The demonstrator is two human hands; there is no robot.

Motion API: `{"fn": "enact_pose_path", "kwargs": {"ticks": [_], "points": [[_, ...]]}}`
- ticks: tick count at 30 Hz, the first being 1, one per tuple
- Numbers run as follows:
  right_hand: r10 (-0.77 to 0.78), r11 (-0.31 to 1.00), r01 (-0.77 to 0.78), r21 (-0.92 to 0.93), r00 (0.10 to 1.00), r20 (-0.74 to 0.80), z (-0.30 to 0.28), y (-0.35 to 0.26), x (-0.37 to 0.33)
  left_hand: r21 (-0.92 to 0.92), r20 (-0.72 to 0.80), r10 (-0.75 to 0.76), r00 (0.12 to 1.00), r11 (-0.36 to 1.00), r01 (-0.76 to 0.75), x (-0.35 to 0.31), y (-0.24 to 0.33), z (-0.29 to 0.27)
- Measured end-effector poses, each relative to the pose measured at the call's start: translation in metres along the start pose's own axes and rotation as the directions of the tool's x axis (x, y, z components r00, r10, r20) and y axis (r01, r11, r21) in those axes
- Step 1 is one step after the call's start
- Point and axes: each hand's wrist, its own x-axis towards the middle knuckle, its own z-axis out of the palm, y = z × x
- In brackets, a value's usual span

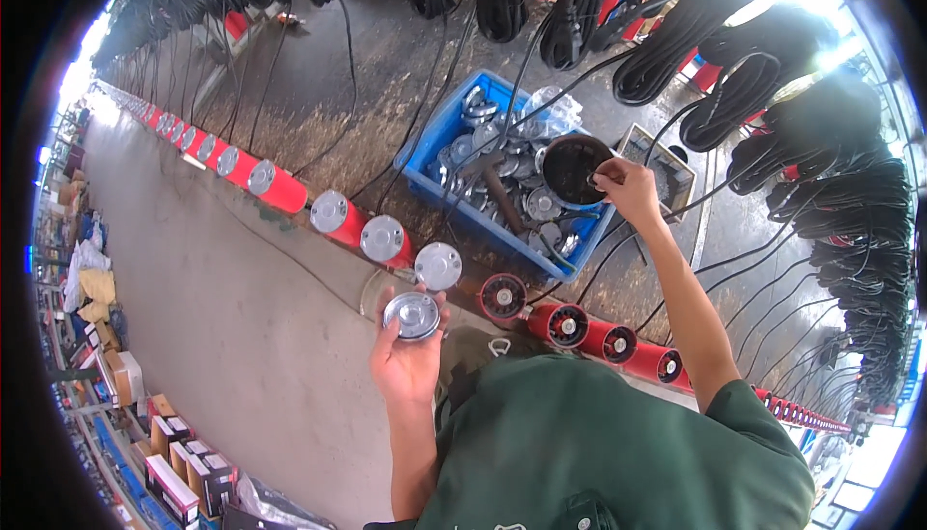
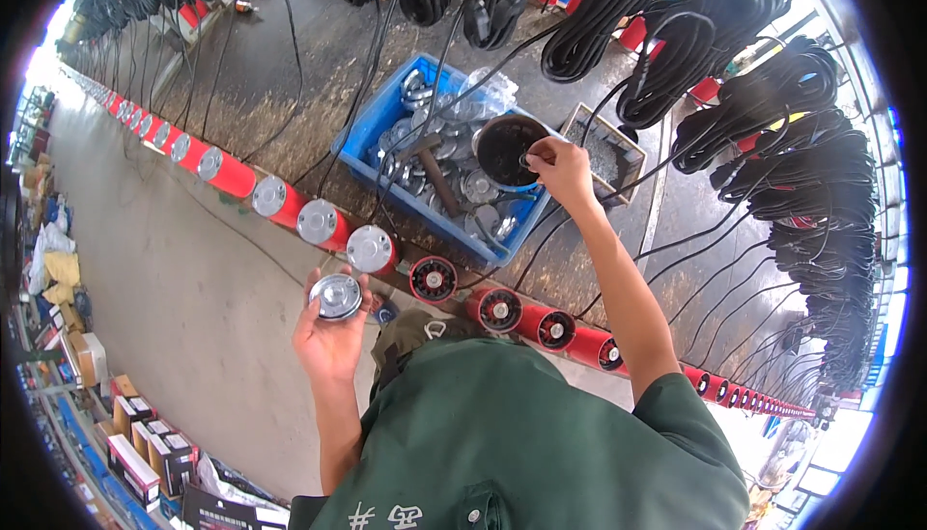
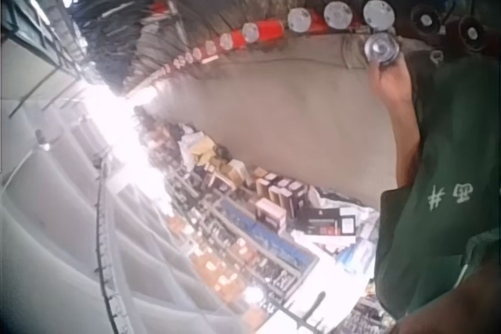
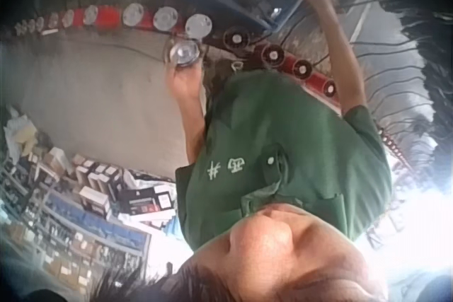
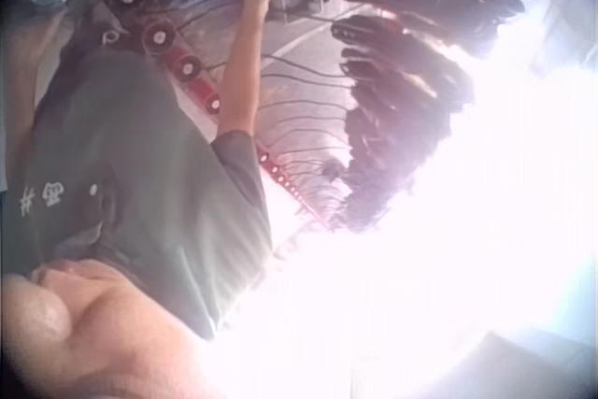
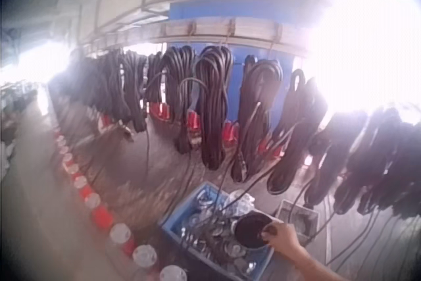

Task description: The person assembles cylindrical electronic or siren components by hand, placing silver caps onto red cylinders and securing them with pliers and a hammer before placing them in a row on a long workbench.

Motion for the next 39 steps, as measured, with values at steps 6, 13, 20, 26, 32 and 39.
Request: {"fn": "enact_pose_path", "kwargs": {"ticks": [6, 13, 20, 26, 32, 39], "points": [[0.107, 0.917, -0.13, 0.377, 0.991, 0.08, 0.033, -0.009, -0.064, 0.039, -0.041, -0.003, 0.999, 0.999, 0.004, -0.002, 0.0, -0.007], [0.26, 0.717, -0.148, 0.681, 0.964, -0.063, 0.012, 0.013, -0.044, 0.066, -0.117, -0.043, 0.992, 0.997, 0.051, -0.002, -0.003, -0.009], [0.239, 0.659, -0.354, 0.664, 0.935, 0.261, 0.051, -0.027, -0.109, 0.015, -0.135, -0.083, 0.987, 0.996, 0.086, 0.003, -0.01, -0.005], [0.001, 0.881, -0.159, 0.445, 0.942, 0.336, 0.107, -0.044, -0.16, 0.016, -0.143, -0.119, 0.983, 0.992, 0.123, 0.002, -0.015, -0.014], [-0.448, 0.894, 0.441, 0.086, 0.86, 0.244, 0.11, -0.039, -0.155, 0.036, -0.141, -0.11, 0.984, 0.993, 0.116, -0.004, -0.014, -0.018], [-0.565, 0.781, 0.621, -0.066, 0.748, 0.348, 0.111, -0.028, -0.153, 0.019, -0.144, -0.109, 0.984, 0.993, 0.113, -0.007, -0.02, -0.021]]}}
